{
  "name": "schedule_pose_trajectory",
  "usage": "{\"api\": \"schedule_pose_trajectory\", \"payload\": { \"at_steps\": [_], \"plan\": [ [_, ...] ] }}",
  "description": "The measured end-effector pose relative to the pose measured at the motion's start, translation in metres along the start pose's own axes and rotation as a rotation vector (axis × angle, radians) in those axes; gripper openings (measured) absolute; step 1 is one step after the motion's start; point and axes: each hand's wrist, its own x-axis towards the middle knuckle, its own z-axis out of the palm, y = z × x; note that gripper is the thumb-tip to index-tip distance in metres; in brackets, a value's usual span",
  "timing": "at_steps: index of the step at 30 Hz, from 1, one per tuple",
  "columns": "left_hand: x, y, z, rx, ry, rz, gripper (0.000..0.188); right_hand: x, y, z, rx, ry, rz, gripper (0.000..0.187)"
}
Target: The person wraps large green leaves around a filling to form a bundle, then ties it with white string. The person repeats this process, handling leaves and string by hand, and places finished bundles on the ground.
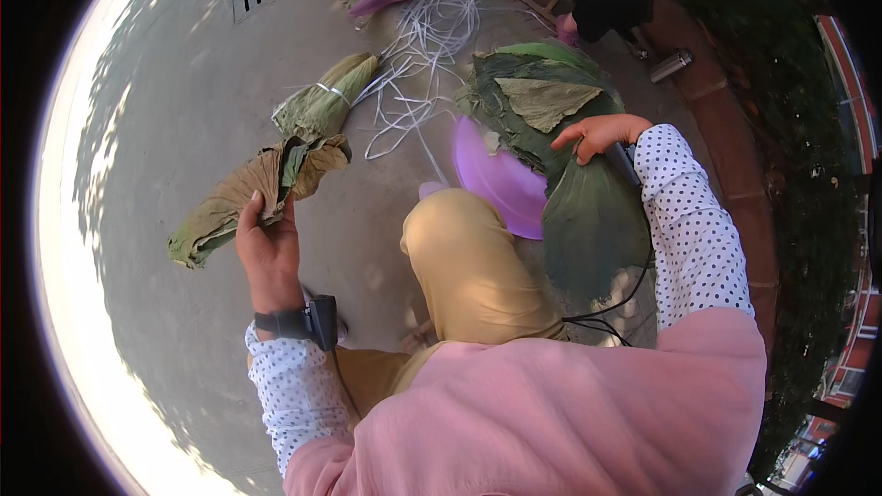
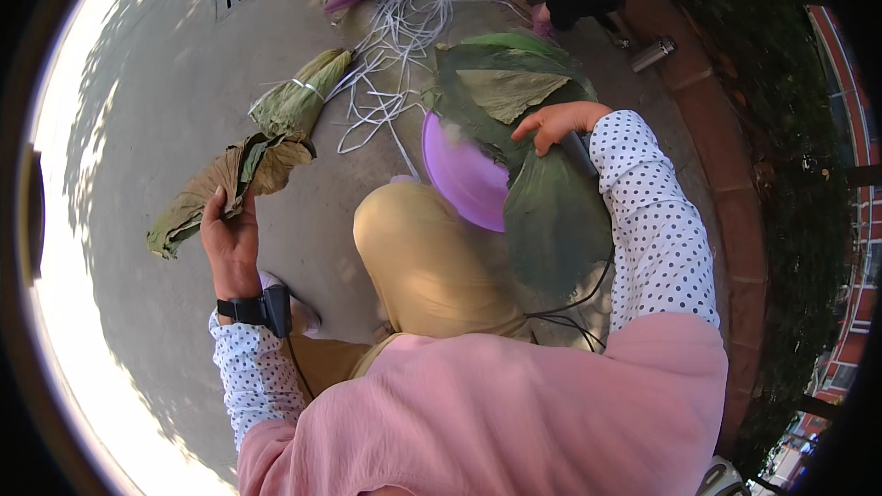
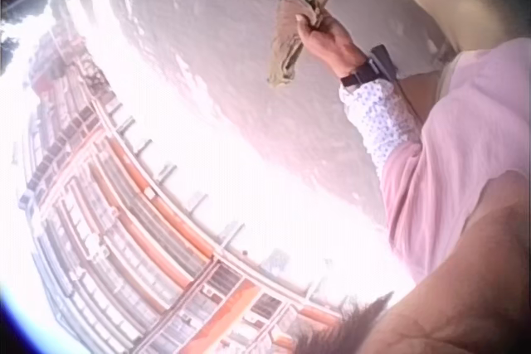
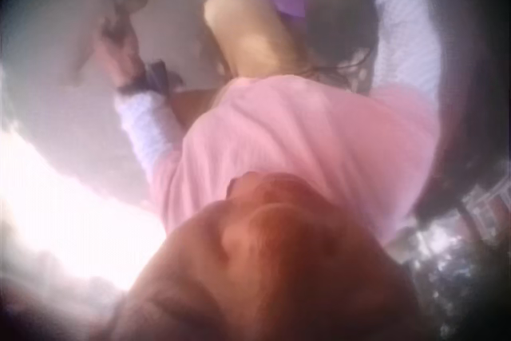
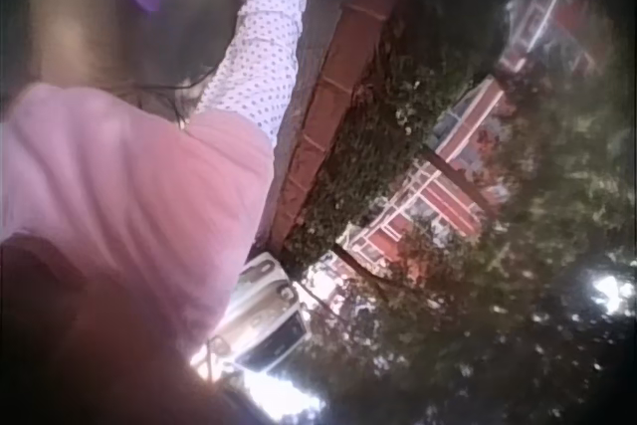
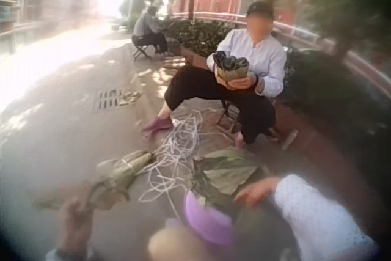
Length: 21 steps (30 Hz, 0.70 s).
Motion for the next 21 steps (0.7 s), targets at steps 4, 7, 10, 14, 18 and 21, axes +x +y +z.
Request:
{"api": "schedule_pose_trajectory", "payload": {
  "at_steps": [4, 7, 10, 14, 18, 21],
  "plan": [
    [-0.004, -0.001, 0.003, 0.016, 0.016, 0.002, 0.030, 0.002, -0.007, 0.001, 0.166, 0.025, -0.046, 0.078],
    [-0.003, 0.000, 0.005, 0.026, 0.009, -0.013, 0.030, 0.002, -0.007, 0.001, 0.257, 0.159, -0.112, 0.080],
    [-0.002, 0.001, 0.006, 0.034, 0.007, -0.030, 0.031, 0.005, -0.003, 0.003, 0.254, 0.207, -0.072, 0.074],
    [-0.002, -0.001, 0.007, 0.042, 0.011, -0.022, 0.032, 0.009, 0.016, 0.003, 0.291, 0.231, -0.220, 0.067],
    [-0.006, -0.004, 0.012, 0.050, 0.017, -0.008, 0.034, -0.024, -0.007, -0.004, 0.258, 0.256, -0.279, 0.064],
    [-0.004, -0.004, 0.009, 0.041, 0.012, -0.030, 0.036, -0.040, -0.022, -0.015, 0.231, 0.316, -0.295, 0.064]
  ]
}}
